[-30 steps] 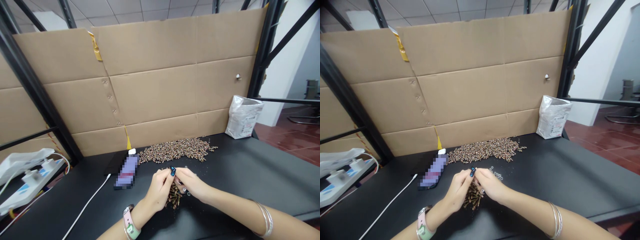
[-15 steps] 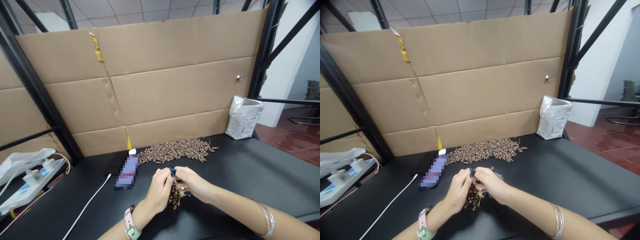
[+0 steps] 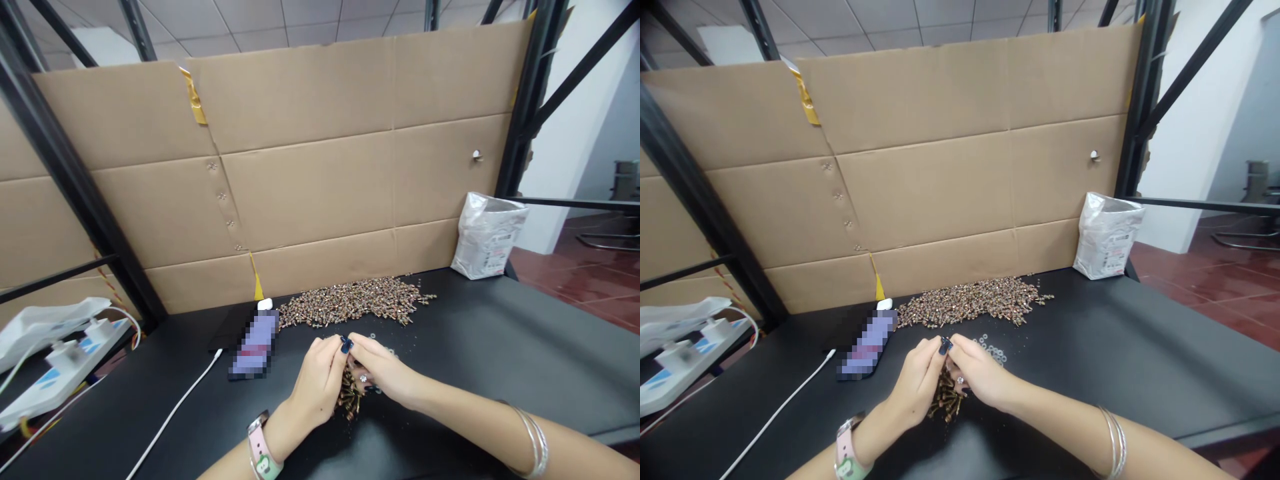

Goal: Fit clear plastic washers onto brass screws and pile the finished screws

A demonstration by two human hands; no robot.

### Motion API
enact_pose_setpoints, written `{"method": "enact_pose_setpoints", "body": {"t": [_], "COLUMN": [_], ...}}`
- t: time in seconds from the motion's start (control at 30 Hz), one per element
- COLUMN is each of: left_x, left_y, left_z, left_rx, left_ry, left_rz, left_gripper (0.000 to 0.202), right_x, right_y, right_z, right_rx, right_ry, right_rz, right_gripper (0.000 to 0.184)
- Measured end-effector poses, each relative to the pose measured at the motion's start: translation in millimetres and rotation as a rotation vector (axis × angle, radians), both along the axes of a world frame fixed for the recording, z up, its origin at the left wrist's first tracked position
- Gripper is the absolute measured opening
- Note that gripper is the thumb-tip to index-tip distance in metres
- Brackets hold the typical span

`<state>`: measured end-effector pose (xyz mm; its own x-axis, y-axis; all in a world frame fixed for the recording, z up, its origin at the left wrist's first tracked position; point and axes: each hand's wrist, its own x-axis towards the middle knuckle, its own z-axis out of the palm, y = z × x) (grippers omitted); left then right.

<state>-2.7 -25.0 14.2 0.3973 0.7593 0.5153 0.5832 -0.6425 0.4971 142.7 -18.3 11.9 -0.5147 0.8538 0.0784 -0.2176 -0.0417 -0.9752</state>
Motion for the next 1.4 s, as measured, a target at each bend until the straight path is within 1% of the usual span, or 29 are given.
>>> {"method": "enact_pose_setpoints", "body": {"t": [0.1, 0.2, 0.27, 0.3, 0.37, 0.43, 0.47, 0.5, 0.6, 0.7, 0.77, 0.8, 0.9, 1.03, 1.2, 1.33, 1.4], "left_x": [4, 5, 3, 1, -4, -8, -9, -10, -10, -10, -10, -11, -12, -13, -13, -12, -11], "left_y": [-1, -1, 2, 3, 7, 10, 10, 11, 10, 9, 9, 9, 8, 9, 10, 10, 9], "left_z": [1.7, 3.9, 4.4, 4.4, 4.0, 3.4, 3.0, 2.6, 1.4, 1.1, 1.6, 1.9, 2.8, 2.6, 2.0, 2.1, 2.1], "left_rx": [-0.095, -0.209, -0.234, -0.23, -0.202, -0.148, -0.116, -0.085, -0.039, -0.038, -0.036, -0.033, -0.023, -0.014, -0.02, -0.035, -0.04], "left_ry": [-0.131, -0.265, -0.298, -0.275, -0.133, 0.075, 0.17, 0.246, 0.369, 0.405, 0.391, 0.378, 0.344, 0.325, 0.325, 0.326, 0.323], "left_rz": [-0.04, -0.074, -0.022, 0.022, 0.112, 0.189, 0.223, 0.252, 0.317, 0.378, 0.407, 0.415, 0.417, 0.403, 0.386, 0.373, 0.366], "left_gripper": [0.035, 0.038, 0.038, 0.038, 0.037, 0.035, 0.034, 0.033, 0.028, 0.024, 0.021, 0.019, 0.013, 0.01, 0.01, 0.01, 0.01], "right_x": [1, 7, 15, 19, 30, 41, 46, 49, 53, 48, 42, 39, 28, 19, 19, 20, 20], "right_y": [-1, 0, 3, 6, 16, 28, 34, 41, 60, 75, 83, 87, 97, 106, 111, 113, 114], "right_z": [-1.2, 7.2, 15.6, 19.1, 22.9, 21.1, 18.3, 14.8, 3.9, -1.7, -2.8, -3.2, -5.9, -12.2, -17.5, -19.5, -20.0], "right_rx": [0.158, 0.424, 0.636, 0.74, 0.914, 0.992, 1.007, 1.018, 1.067, 1.13, 1.159, 1.167, 1.174, 1.172, 1.164, 1.148, 1.137], "right_ry": [-0.026, -0.248, -0.409, -0.481, -0.62, -0.75, -0.796, -0.828, -0.908, -1.005, -1.033, -1.034, -1.024, -1.009, -0.977, -0.939, -0.916], "right_rz": [-0.013, -0.114, -0.176, -0.191, -0.182, -0.12, -0.089, -0.096, -0.277, -0.467, -0.536, -0.554, -0.573, -0.602, -0.595, -0.604, -0.6], "right_gripper": [0.038, 0.03, 0.024, 0.021, 0.016, 0.012, 0.01, 0.01, 0.011, 0.01, 0.005, 0.008, 0.012, 0.005, 0.014, 0.008, 0.008]}}
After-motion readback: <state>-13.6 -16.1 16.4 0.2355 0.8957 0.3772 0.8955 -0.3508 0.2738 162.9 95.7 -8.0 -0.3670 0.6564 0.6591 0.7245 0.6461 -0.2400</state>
